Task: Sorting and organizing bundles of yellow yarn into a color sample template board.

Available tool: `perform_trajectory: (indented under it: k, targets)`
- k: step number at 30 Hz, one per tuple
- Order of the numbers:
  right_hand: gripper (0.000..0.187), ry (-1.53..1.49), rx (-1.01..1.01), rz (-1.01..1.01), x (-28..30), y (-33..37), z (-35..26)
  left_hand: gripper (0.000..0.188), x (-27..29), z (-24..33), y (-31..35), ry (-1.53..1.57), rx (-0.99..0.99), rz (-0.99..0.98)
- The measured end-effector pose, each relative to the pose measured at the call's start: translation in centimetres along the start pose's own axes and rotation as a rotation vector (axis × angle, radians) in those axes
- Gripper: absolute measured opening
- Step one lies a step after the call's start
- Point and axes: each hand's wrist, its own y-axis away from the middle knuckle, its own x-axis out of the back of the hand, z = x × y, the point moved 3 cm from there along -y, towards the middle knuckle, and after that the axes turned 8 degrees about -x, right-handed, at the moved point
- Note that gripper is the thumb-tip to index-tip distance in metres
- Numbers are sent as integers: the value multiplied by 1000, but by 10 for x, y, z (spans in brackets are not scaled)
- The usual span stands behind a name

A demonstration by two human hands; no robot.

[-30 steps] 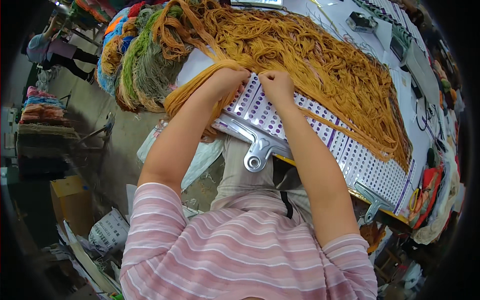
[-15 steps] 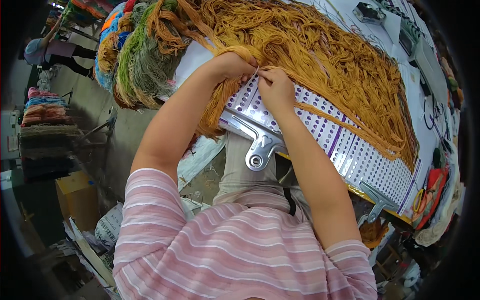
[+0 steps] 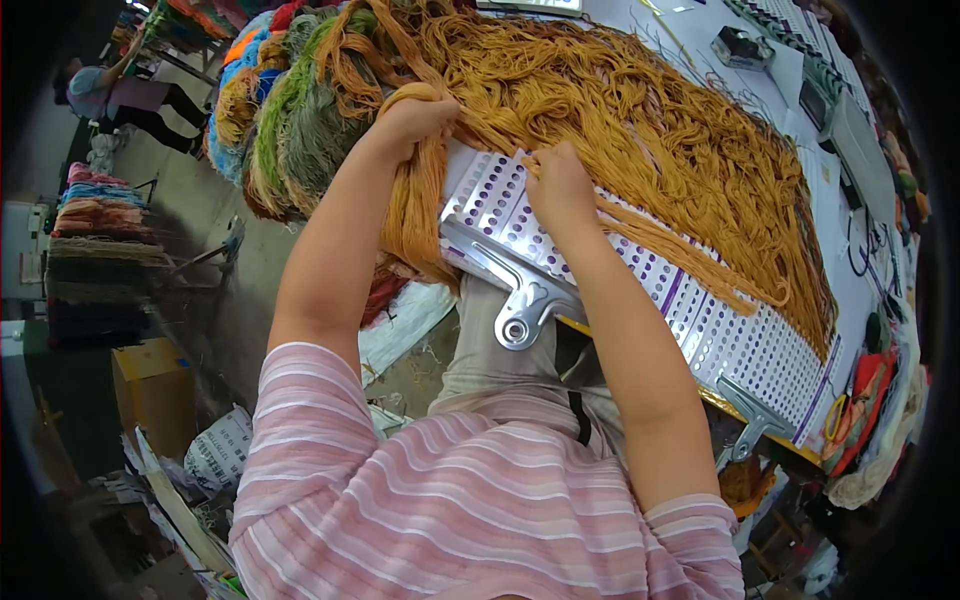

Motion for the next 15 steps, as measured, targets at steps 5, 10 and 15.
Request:
perform_trajectory:
  k: [5,10,15]
  targets:
    - [14,266,74,-55,12,-13,-8,16,-20,1,23,591,265,-77]
    - [14,218,96,-52,9,-16,-3,20,-37,-8,28,842,344,-383]
    - [34,-143,-39,-107,15,-13,-1,35,-49,-8,32,714,305,-568]
